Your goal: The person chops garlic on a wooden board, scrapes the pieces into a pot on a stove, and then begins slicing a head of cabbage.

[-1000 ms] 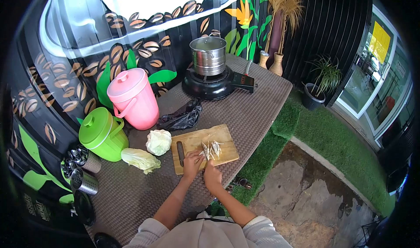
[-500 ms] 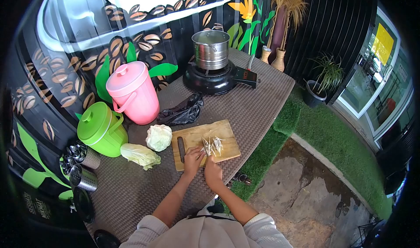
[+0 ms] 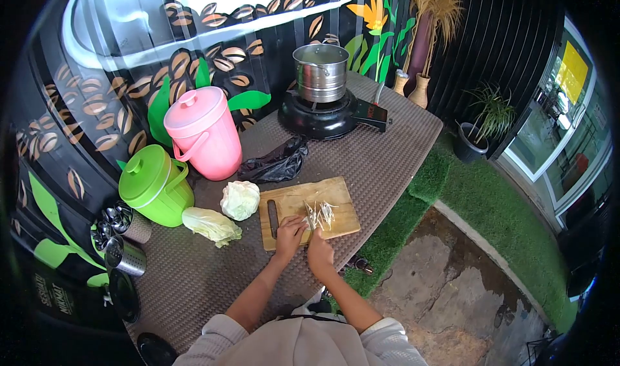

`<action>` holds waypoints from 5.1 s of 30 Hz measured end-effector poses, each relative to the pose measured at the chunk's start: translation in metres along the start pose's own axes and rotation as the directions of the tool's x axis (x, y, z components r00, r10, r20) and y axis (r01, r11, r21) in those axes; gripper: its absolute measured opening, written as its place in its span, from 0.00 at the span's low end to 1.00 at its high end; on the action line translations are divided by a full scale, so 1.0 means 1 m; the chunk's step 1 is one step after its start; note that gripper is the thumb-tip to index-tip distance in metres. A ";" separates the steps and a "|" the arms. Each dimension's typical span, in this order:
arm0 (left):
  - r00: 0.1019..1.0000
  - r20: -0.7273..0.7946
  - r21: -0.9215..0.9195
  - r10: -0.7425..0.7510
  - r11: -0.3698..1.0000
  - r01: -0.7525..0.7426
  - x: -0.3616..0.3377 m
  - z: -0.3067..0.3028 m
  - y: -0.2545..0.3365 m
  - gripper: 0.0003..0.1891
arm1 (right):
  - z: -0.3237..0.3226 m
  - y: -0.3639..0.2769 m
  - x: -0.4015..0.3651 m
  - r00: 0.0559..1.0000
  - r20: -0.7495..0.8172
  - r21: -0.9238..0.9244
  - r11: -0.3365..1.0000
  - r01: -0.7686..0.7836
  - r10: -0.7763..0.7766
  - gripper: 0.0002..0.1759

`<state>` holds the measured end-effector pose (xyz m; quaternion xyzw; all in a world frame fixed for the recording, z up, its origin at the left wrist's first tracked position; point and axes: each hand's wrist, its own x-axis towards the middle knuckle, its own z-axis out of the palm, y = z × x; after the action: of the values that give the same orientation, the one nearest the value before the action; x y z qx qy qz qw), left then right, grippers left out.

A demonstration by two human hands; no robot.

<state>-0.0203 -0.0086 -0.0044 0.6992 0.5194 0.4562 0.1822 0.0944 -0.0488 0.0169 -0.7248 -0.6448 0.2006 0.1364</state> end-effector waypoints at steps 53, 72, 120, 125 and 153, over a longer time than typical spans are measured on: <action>0.999 -0.039 0.043 0.035 0.999 -0.034 -0.012 0.001 0.000 0.09 | 0.011 -0.003 -0.015 0.999 -0.033 -0.027 0.999 0.039 -0.040 0.19; 0.999 -0.021 0.067 0.046 0.997 -0.044 -0.013 -0.001 0.002 0.10 | -0.014 0.013 0.016 0.981 0.025 0.058 0.980 0.188 -0.190 0.13; 0.995 -0.083 -0.038 -0.057 0.998 0.054 -0.010 -0.001 -0.001 0.06 | 0.009 -0.006 -0.008 0.995 -0.031 -0.013 0.995 0.098 -0.099 0.10; 0.992 -0.085 -0.101 -0.090 0.992 0.081 -0.010 -0.002 -0.002 0.05 | -0.009 -0.010 0.014 0.989 0.021 0.005 0.989 0.149 -0.149 0.11; 1.000 -0.027 -0.157 0.013 0.988 -0.017 -0.004 -0.013 -0.007 0.04 | 0.004 -0.009 -0.001 0.996 -0.015 -0.029 0.995 0.090 -0.091 0.11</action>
<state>-0.0345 -0.0125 -0.0045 0.6804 0.4791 0.5061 0.2265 0.0852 -0.0484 0.0176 -0.6983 -0.6786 0.1792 0.1404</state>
